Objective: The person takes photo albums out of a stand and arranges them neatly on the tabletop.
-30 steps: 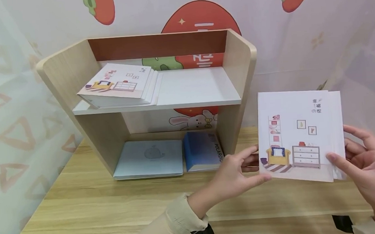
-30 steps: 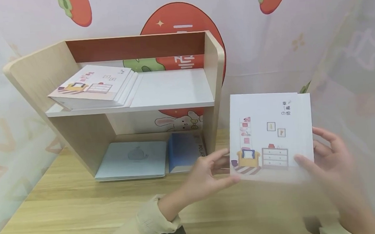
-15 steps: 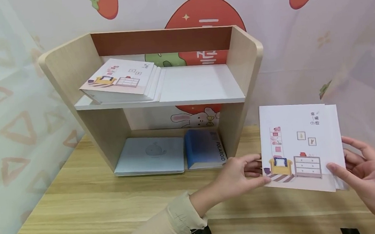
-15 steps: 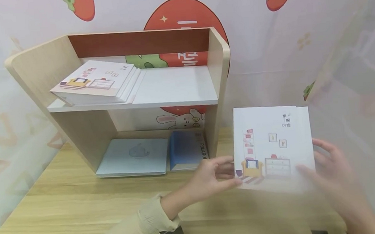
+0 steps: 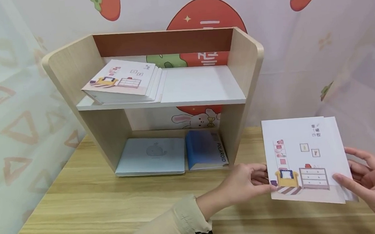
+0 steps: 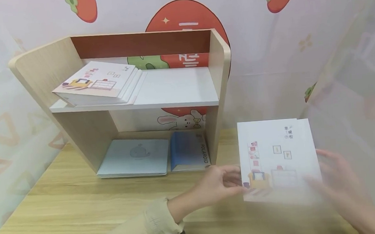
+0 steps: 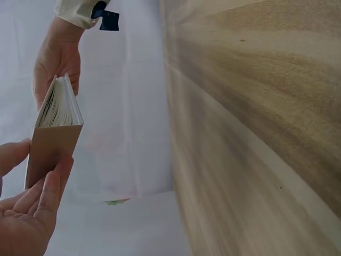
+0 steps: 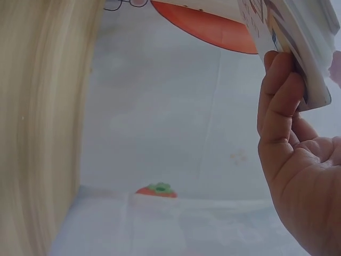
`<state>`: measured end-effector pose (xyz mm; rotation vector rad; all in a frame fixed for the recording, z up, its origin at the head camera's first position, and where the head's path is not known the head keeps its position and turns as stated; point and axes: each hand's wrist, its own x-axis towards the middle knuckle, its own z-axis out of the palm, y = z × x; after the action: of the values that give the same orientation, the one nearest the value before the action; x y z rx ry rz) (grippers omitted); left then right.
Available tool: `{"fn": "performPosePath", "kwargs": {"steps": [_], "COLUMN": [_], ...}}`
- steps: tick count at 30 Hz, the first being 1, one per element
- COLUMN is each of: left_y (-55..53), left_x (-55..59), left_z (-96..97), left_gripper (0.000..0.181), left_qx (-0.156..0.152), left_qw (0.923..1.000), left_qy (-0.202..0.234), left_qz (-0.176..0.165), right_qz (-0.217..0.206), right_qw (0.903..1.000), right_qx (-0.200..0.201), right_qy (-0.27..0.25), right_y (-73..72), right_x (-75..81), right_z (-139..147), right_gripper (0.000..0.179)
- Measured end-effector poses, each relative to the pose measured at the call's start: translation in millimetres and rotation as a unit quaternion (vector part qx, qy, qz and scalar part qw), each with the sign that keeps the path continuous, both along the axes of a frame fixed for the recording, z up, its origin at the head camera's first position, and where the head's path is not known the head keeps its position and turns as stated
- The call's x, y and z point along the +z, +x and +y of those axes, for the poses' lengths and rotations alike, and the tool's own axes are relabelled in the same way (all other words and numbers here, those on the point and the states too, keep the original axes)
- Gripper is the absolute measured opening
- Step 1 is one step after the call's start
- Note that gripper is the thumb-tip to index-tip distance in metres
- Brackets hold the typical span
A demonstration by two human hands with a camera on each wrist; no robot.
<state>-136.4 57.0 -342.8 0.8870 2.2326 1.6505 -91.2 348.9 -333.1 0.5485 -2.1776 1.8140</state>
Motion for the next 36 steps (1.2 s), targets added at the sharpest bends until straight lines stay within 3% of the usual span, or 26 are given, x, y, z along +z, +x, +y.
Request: {"fn": "performPosePath", "kwargs": {"steps": [11,14,19,24,31,36], "left_y": [1.5,3.6,5.8,6.4,8.7,9.0], "left_x": [-10.1,-12.4,-14.3,-15.6,-20.3,-26.4], "left_z": [4.4,5.6,6.5,8.0,10.8,12.9], "left_gripper": [0.026,0.025,0.022,0.017,0.013,0.011], "left_qx": [-0.007,-0.009,-0.013,-0.023,-0.027,-0.025], "left_qw": [0.9994,0.9988,0.9966,0.9913,0.9718,0.9673], "left_qy": [-0.032,-0.045,-0.081,-0.128,-0.213,-0.234], "left_qz": [-0.011,-0.017,-0.004,0.024,0.098,0.094], "right_qz": [-0.006,-0.011,-0.018,-0.020,-0.054,-0.094], "right_qw": [0.9995,0.9981,0.9974,0.9980,0.9890,0.9865], "right_qx": [0.011,-0.006,-0.006,0.052,-0.001,0.023], "right_qy": [0.030,0.060,0.069,0.029,0.138,0.132], "right_y": [1.6,3.5,3.8,1.2,4.1,2.6], "right_x": [-7.1,-8.9,-12.8,-18.6,-30.6,-38.7], "right_z": [6.1,6.9,10.2,16.6,28.2,34.0], "right_gripper": [0.070,0.070,0.070,0.070,0.073,0.071]}}
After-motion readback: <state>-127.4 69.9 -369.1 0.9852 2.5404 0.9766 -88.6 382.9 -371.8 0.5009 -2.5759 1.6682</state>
